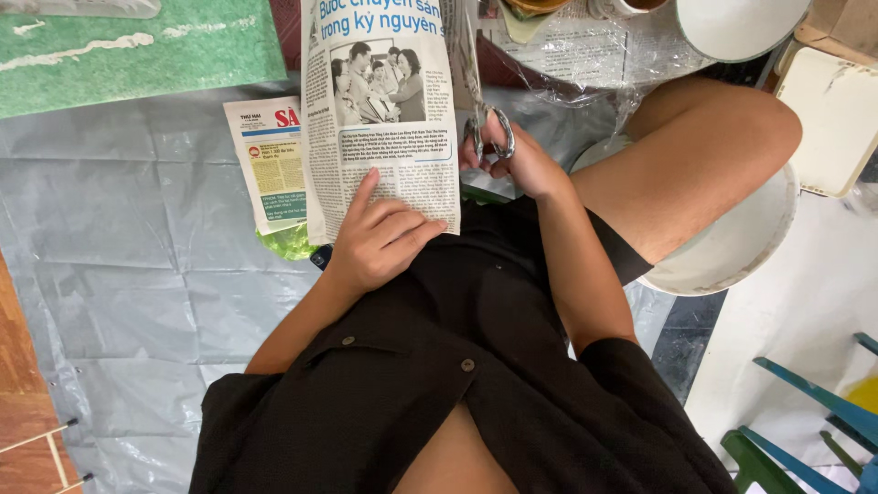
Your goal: The person sits on the floor and wraps small ceramic bowls with newspaper. They use scissors to cut the newspaper to size, place a bowl on the paper, and fold the paper around the bowl to create a protective package. The wrapped items are placed on a nearby table.
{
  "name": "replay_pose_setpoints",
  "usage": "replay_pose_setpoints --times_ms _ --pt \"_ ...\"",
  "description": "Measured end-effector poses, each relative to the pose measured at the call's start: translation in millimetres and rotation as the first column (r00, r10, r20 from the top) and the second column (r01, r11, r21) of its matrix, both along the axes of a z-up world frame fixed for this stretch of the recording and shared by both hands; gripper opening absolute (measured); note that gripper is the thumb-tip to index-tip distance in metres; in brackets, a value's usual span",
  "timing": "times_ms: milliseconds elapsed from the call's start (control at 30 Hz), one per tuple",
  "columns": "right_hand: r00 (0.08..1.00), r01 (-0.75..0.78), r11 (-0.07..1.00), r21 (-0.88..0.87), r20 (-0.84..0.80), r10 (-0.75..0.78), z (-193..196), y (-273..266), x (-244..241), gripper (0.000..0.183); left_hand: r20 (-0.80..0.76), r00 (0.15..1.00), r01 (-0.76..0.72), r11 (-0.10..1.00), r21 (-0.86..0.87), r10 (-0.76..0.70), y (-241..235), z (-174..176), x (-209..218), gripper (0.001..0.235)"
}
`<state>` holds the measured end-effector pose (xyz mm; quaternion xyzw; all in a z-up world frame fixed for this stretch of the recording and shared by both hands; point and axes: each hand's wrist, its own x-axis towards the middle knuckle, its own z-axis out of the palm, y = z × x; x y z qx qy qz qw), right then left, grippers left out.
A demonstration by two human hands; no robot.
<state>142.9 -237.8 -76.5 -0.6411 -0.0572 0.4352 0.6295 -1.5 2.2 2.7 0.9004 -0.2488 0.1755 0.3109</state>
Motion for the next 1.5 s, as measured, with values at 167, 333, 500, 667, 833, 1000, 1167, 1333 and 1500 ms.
replay_pose_setpoints --times_ms 167,333,500,667,833,1000,1167,1333,1500 --pt "0.978 0.177 0.981 0.073 -0.124 -0.167 -41 14 0 0.070 0.029 0.999 0.039 0.999 -0.005 -0.039 -4 2 1 0.021" --pt "0.977 0.182 0.983 -0.013 -0.114 -0.183 -28 37 23 0.072 0.034 0.998 0.058 0.998 0.011 -0.059 -7 6 -3 0.023" --pt "0.992 0.124 0.989 -0.077 0.039 -0.121 4 34 15 0.073 0.031 0.999 0.010 1.000 0.018 -0.011 -4 7 -5 0.024" --pt "0.999 0.041 0.999 0.030 0.004 -0.041 -2 4 -4 0.077 0.042 0.999 -0.023 0.999 -0.042 0.025 3 6 -4 0.027" --pt "0.970 0.164 0.985 0.063 -0.190 -0.149 -44 11 -11 0.069 0.045 0.999 -0.013 0.999 -0.049 0.015 -2 10 -4 0.027" --pt "0.965 0.214 0.973 0.088 -0.172 -0.197 -64 28 9 0.072 0.045 0.999 0.011 0.999 -0.046 -0.009 -7 9 -6 0.026" --pt "0.963 0.256 0.963 0.080 -0.112 -0.247 -59 37 23 0.071 0.036 0.999 0.033 0.999 -0.025 -0.032 -9 11 -9 0.022" --pt "0.975 0.223 0.970 0.092 -0.023 -0.222 -56 32 22 0.067 0.032 0.991 0.128 0.992 0.008 -0.128 -7 19 -7 0.019" --pt "0.974 0.220 0.975 0.008 0.056 -0.220 -57 30 11 0.068 -0.030 0.980 0.198 0.980 -0.024 -0.199 -7 29 -6 0.018"
